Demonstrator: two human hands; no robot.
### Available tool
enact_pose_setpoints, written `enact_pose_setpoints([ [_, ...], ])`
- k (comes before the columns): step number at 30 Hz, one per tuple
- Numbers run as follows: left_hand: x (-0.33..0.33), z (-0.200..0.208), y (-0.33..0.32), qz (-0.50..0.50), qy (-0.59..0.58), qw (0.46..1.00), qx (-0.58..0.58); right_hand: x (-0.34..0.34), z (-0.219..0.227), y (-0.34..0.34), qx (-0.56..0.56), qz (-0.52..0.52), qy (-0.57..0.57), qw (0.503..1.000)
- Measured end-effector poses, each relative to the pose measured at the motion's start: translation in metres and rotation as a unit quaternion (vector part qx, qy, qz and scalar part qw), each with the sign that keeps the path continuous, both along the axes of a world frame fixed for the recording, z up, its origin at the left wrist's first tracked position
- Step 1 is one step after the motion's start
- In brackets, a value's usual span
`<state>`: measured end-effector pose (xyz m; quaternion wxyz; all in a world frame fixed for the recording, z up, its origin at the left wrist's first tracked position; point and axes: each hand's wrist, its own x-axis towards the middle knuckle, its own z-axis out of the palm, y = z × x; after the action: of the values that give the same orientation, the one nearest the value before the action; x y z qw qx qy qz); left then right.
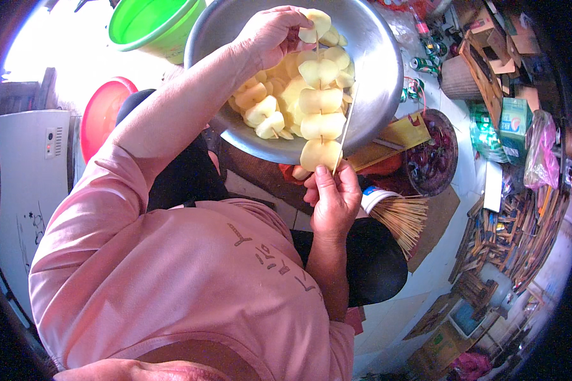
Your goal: The person threads sliced potatoes onto wooden skewers one by one, picking slices from a metal bowl and pushing them onto the skewer. Completed skewers are placed into a red basin nearby.
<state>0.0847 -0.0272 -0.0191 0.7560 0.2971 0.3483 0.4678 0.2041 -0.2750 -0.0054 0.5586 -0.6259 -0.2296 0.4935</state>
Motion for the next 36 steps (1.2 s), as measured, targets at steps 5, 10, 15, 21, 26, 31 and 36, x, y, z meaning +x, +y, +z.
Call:
enact_pose_setpoints([
  [5, -0.006, 0.001, -0.001, 0.027, 0.054, 0.997, 0.056, -0.001, -0.002, 0.001, -0.006, 0.027, -0.009, 1.000],
  [10, -0.016, 0.015, -0.009, -0.003, 0.212, 0.957, 0.197, -0.001, -0.003, 0.001, -0.008, 0.037, -0.011, 0.999],
  [15, -0.018, 0.013, -0.015, -0.025, 0.312, 0.897, 0.312, -0.001, -0.004, 0.002, -0.004, 0.036, -0.013, 0.999],
  [21, -0.010, 0.006, -0.005, -0.019, 0.087, 0.996, 0.023, -0.002, -0.005, 0.000, 0.002, 0.043, -0.052, 0.998],
  [26, -0.010, -0.001, 0.003, -0.035, 0.104, 0.993, -0.042, -0.007, -0.005, 0.000, 0.010, 0.051, -0.078, 0.996],
  [31, -0.020, 0.017, -0.003, -0.081, 0.152, 0.985, -0.020, -0.006, -0.003, 0.000, 0.001, 0.063, -0.085, 0.994],
  [36, -0.026, 0.016, 0.004, -0.154, 0.144, 0.977, -0.041, -0.007, -0.004, -0.002, 0.006, 0.063, -0.080, 0.995],
])
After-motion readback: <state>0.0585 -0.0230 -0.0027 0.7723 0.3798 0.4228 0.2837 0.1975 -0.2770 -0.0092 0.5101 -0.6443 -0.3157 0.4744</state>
